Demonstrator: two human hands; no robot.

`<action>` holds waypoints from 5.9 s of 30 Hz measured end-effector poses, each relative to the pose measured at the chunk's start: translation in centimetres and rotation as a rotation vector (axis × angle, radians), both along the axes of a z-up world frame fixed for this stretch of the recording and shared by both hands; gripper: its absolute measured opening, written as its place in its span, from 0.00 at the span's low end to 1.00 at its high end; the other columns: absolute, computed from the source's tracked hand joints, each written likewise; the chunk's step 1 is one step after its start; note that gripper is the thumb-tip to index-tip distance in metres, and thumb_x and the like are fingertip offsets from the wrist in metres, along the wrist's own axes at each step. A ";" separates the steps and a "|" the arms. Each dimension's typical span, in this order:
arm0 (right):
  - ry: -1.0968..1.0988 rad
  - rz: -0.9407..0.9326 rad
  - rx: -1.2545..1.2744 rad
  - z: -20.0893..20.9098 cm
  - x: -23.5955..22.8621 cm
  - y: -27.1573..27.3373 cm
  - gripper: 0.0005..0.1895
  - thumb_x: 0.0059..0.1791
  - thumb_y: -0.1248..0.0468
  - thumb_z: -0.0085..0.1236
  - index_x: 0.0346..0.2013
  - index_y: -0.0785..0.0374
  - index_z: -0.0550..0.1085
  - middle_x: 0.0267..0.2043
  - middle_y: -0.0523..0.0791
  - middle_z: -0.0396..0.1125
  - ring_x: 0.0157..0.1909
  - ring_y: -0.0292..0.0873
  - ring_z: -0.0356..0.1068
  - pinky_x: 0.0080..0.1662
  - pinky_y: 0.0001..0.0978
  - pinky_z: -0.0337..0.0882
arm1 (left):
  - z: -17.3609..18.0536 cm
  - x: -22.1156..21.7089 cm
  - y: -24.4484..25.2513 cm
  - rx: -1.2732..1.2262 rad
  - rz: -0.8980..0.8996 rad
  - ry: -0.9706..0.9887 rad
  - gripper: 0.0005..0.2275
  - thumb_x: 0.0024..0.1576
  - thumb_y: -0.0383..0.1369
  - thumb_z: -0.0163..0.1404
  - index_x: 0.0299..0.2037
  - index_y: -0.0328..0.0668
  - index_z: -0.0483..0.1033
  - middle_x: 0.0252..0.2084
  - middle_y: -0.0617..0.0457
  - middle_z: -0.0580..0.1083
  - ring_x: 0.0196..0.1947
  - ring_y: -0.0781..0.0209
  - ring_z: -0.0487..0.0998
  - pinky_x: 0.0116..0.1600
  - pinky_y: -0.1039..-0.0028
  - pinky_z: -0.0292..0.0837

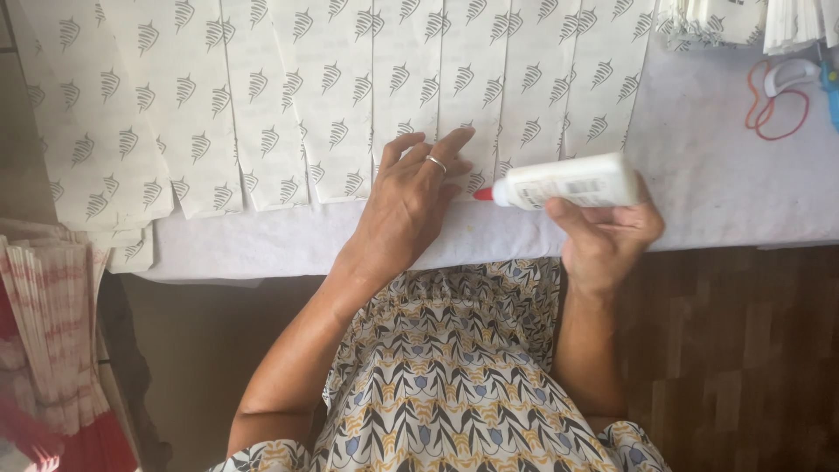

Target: The person applies glue from a white bottle to the edge of a stack of patterned paper packs laid out on a table. They press the glued edges together to secure the packs, then gather the stack and smooth it before repeating the gluing and pressing steps on another set of packs.

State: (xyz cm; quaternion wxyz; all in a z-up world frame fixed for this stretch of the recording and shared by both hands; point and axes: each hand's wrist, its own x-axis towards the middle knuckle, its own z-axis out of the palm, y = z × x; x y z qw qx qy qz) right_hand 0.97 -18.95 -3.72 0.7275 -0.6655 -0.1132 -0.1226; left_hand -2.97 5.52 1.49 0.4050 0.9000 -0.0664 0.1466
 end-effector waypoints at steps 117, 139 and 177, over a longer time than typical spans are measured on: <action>-0.022 0.229 -0.011 0.6 -0.4 10.6 0.24 0.44 0.81 0.64 0.54 0.69 0.70 0.54 0.59 0.71 0.58 0.54 0.73 0.63 0.50 0.75 | 1.0 -7.6 13.0 0.082 0.220 -0.019 0.21 0.62 0.19 0.48 0.67 0.38 0.66 0.36 0.49 0.81 0.43 0.56 0.79 0.64 0.61 0.66; 0.094 0.430 -0.009 3.6 -3.9 21.4 0.22 0.41 0.78 0.72 0.47 0.72 0.74 0.46 0.55 0.74 0.52 0.50 0.75 0.54 0.44 0.81 | 1.8 -10.3 16.7 -0.029 0.130 0.106 0.40 0.51 0.20 0.61 0.73 0.34 0.49 0.47 0.46 0.81 0.55 0.48 0.79 0.71 0.53 0.57; 0.141 0.389 0.004 5.0 -4.3 24.1 0.20 0.43 0.75 0.72 0.47 0.67 0.73 0.44 0.51 0.74 0.47 0.47 0.76 0.52 0.42 0.84 | 1.4 -13.2 20.5 0.074 0.345 0.065 0.34 0.56 0.17 0.59 0.71 0.42 0.54 0.44 0.52 0.80 0.55 0.48 0.74 0.70 0.56 0.58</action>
